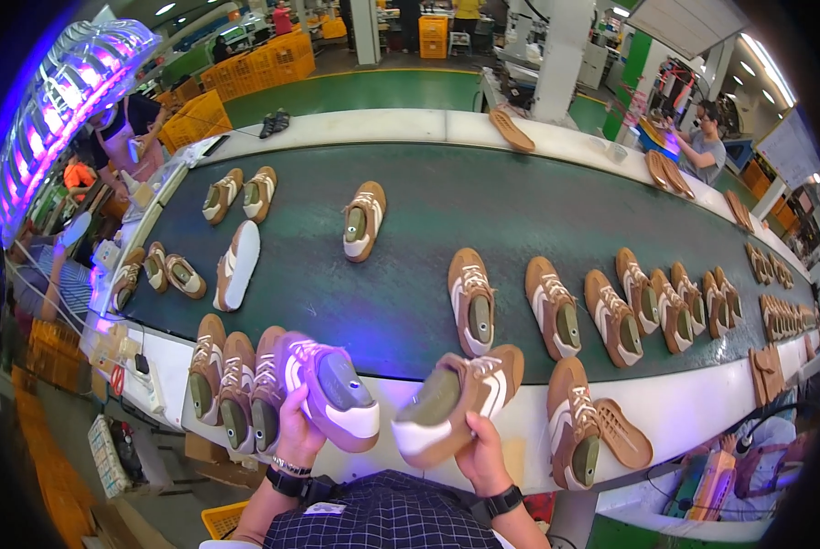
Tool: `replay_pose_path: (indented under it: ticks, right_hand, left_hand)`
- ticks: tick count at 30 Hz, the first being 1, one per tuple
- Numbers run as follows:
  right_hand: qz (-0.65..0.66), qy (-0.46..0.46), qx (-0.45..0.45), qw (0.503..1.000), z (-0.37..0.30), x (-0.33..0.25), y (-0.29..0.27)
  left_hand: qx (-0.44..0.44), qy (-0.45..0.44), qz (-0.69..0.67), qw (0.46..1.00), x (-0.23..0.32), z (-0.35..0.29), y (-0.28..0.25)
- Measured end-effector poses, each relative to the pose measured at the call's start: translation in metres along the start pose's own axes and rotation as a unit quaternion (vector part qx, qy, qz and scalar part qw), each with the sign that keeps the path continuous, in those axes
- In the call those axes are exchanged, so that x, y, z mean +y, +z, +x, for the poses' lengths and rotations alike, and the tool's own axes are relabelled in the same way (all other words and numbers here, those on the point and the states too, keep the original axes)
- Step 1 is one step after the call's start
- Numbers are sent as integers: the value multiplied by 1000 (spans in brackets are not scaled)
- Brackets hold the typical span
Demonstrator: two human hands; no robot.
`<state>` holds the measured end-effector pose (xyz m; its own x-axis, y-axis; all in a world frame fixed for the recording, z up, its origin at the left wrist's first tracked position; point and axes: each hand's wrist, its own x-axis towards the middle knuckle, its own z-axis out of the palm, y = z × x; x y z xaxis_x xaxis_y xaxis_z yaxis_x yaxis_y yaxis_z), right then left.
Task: Inspecting, pairing, and organizing shoes on a production line conveyor belt.
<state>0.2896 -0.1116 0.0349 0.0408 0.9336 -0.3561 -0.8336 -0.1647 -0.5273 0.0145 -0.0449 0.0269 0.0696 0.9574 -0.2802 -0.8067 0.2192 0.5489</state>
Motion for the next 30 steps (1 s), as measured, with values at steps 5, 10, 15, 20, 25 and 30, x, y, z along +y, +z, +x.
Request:
replay_pose_path:
  ticks: [5, 10, 15, 20, 25, 30]
  right_hand:
    - [-49, 120, 25, 991, -7, 7, -39]
    - [-6, 166, -2, 986, -9, 23, -65]
    - [-31, 191, 27, 981, 7, 25, -63]
    - [-41, 158, -36, 986, 95, -7, -7]
    - [-49, 39, -220, 973, 273, -52, 102]
    - [-146, -66, -16, 987, 334, -37, 145]
  left_hand:
    - [-279, -108, -109, 948, 64, 105, -21]
    - [131, 26, -104, 986, 73, 149, -43]
    - [143, -58, -42, 987, 21, 92, -70]
    - [151, -149, 29, 977, -8, 48, -77]
    - [151, -179, 86, 968, -19, 34, -62]
    - [118, -121, 116, 979, -19, 30, -56]
